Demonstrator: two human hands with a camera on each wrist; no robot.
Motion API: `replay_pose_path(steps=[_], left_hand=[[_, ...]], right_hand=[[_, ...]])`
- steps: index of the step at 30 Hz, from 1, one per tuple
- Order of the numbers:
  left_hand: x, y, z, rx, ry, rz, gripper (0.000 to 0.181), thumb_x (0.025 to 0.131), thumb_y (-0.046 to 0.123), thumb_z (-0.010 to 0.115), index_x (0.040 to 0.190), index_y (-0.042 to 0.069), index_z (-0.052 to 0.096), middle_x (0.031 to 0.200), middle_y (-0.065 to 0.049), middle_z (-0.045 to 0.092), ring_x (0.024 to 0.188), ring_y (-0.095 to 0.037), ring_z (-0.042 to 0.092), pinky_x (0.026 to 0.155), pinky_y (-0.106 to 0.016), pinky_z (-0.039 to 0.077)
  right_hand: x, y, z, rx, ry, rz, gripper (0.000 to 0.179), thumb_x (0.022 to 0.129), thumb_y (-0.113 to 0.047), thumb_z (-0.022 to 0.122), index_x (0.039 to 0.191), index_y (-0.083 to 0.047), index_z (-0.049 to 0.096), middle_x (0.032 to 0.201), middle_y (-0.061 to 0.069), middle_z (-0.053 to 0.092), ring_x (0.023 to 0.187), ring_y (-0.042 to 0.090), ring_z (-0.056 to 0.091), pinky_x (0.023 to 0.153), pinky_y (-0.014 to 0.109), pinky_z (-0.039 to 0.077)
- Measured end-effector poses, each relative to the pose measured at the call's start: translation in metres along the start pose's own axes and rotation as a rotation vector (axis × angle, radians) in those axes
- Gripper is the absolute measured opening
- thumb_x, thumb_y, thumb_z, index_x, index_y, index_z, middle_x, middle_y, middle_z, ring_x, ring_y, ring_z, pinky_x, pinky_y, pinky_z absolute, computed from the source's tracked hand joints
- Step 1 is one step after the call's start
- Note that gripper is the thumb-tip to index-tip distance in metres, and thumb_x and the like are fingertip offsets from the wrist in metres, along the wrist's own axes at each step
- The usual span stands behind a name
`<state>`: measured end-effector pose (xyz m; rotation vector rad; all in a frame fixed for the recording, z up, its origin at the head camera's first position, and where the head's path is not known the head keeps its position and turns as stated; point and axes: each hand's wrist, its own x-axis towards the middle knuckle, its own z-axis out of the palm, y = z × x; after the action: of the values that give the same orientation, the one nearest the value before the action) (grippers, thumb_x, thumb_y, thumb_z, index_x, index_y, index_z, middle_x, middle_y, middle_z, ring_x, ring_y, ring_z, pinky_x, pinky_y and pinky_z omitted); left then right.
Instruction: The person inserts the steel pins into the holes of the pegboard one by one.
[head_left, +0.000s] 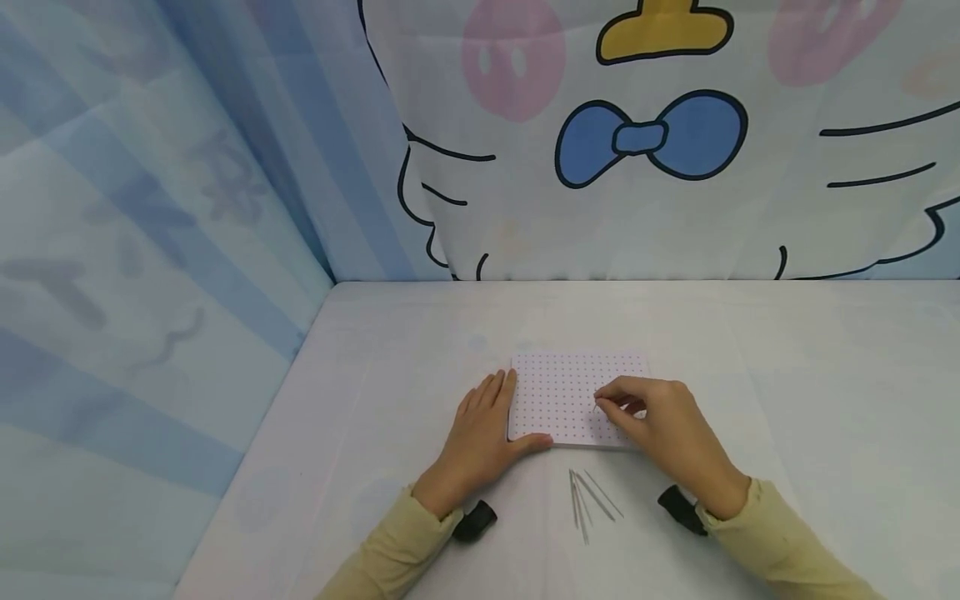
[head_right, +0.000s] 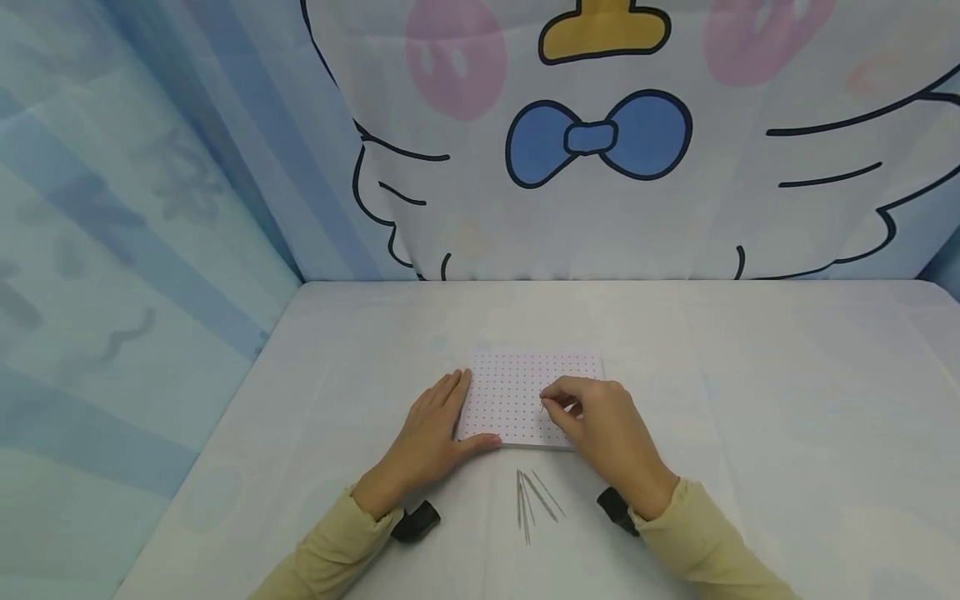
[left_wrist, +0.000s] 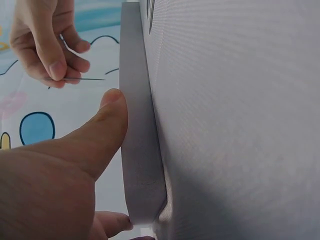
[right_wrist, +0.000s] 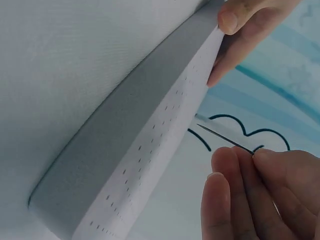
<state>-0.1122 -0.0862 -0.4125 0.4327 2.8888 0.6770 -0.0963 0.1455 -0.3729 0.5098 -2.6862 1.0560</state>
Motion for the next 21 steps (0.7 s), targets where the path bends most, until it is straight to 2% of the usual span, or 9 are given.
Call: replay_pose_path(steps=[10, 21], left_hand=[[0.000, 0.001, 0.001, 0.005, -0.005, -0.007, 0.102, 0.084, 0.060, 0.069, 0.158, 0.005, 0.023, 0.163, -0.016, 0.025, 0.151, -0.032, 0.021, 0.122, -0.051, 0.018], [0.000, -0.001, 0.003, 0.009, 0.004, 0.001, 0.102, 0.085, 0.061, 0.068, 0.158, 0.006, 0.023, 0.163, -0.015, 0.025, 0.151, -0.032, 0.021, 0.122, -0.050, 0.019]], right_hand=[[0.009, 0.006, 0.004, -0.007, 0.013, 0.011, 0.009, 0.084, 0.000, 0.076, 0.090, -0.006, 0.078, 0.087, 0.003, 0.076, 0.075, 0.016, 0.071, 0.067, 0.036, 0.058], [0.013, 0.009, 0.010, -0.032, 0.012, 0.022, 0.009, 0.084, 0.001, 0.075, 0.091, -0.003, 0.078, 0.089, 0.007, 0.077, 0.076, 0.019, 0.072, 0.068, 0.037, 0.058]])
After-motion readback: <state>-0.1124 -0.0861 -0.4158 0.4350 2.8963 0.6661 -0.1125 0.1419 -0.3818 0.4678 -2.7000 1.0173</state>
